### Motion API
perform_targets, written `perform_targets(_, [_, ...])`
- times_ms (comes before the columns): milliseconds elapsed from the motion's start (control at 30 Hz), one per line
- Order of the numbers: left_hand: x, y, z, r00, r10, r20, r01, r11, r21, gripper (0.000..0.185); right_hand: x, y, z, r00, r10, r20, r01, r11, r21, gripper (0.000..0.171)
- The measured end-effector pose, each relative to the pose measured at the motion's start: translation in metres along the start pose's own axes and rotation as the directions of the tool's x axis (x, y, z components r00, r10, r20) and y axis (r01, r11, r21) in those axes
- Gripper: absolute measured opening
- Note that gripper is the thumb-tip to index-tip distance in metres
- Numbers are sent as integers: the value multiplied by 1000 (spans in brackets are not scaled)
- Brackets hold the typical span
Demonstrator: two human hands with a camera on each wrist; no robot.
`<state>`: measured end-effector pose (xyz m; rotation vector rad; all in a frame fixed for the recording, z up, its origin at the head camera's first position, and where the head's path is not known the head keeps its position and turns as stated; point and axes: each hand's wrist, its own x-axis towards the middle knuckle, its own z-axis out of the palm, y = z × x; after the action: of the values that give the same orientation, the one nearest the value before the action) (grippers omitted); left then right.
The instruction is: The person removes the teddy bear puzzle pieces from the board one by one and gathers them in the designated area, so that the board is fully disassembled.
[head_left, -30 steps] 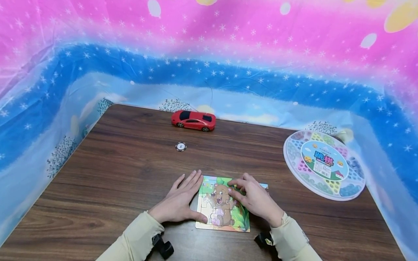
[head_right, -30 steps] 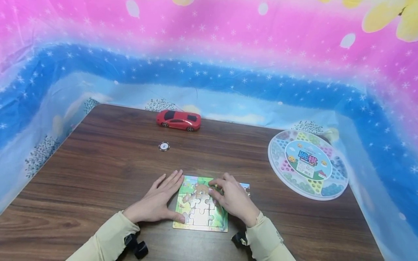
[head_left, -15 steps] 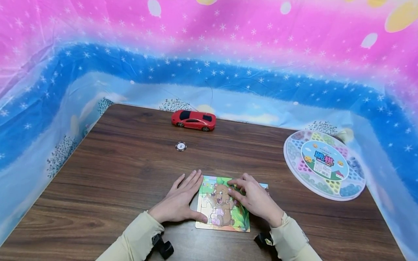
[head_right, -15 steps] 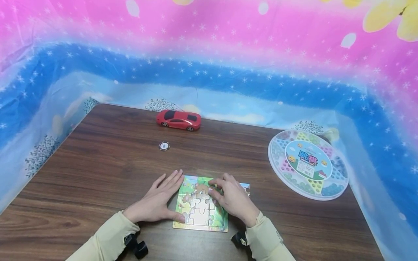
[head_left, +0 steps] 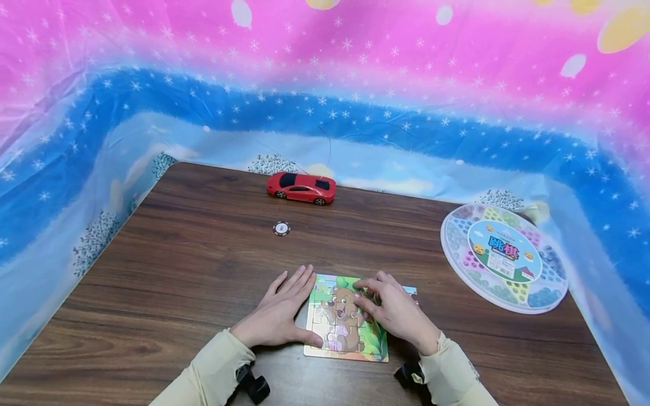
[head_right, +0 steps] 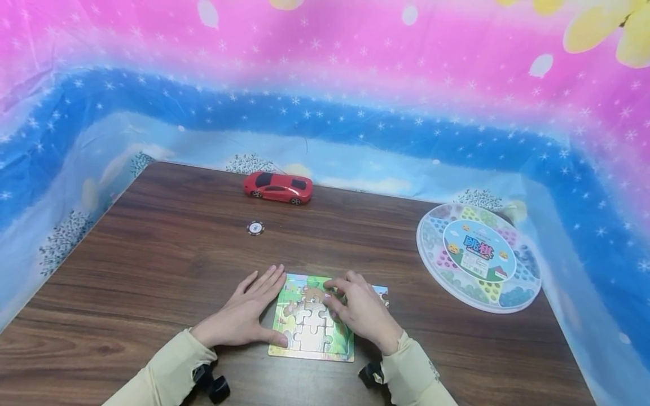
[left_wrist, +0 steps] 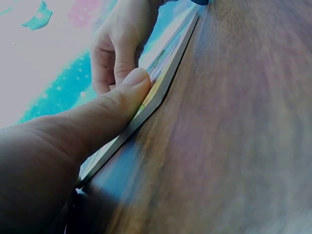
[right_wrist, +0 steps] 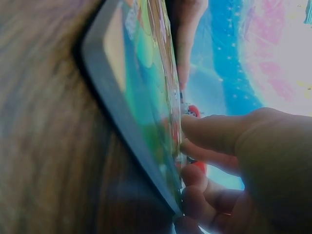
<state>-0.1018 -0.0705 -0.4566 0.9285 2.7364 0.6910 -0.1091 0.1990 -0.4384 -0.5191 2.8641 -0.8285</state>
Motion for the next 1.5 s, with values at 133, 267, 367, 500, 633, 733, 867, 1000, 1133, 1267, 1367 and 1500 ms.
perform_targets(133, [0,0,0,1000,-2,1,2,1000,-2,124,0,0,1,1000,-5,-4,5,1000,0,29])
perform_targets(267, [0,0,0,1000,-5,4,5,1000,-5,124,0,1,2,1000,-10,-9,10,1000,-2,29])
perform_targets(367, [0,0,0,1000,-5,4,5,1000,-5,123,0,1,2,1000,-14,-14,14,1000,-8,29])
perform_targets(500, [0,0,0,1000,-5,2,5,1000,-3,123,1,1,2,1000,-22,-19,22,1000,-10,28])
perform_targets(633, [0,-1,0,1000,-3,0,3,1000,-4,123,0,1,1,999,-29,-20,29,1000,-8,28])
perform_targets(733, [0,0,0,1000,-3,-2,3,1000,-4,122,0,1,2,999,-28,-21,28,1000,-7,28])
perform_targets(867, [0,0,0,1000,-6,0,6,1000,-4,123,1,1,2,1000,-9,-15,9,1000,-12,29])
perform_targets(1000, [0,-1,1,1000,-10,5,10,1000,-1,123,1,0,2,1000,18,-8,-18,999,-27,31])
perform_targets(1133, [1,-1,1,1000,-8,6,8,1000,0,123,1,0,2,1000,31,-4,-31,999,-32,31])
perform_targets(1267, [1,-1,1,1000,-5,4,5,1000,1,123,1,0,2,1000,31,-1,-31,999,-30,31])
perform_targets(1367, [1,-1,1,1000,-5,4,5,1000,0,122,1,-1,2,1000,28,-2,-28,999,-28,31])
perform_targets(1500, [1,-1,1,1000,-5,5,5,1000,0,122,1,-1,2,1000,27,-6,-27,999,-23,31])
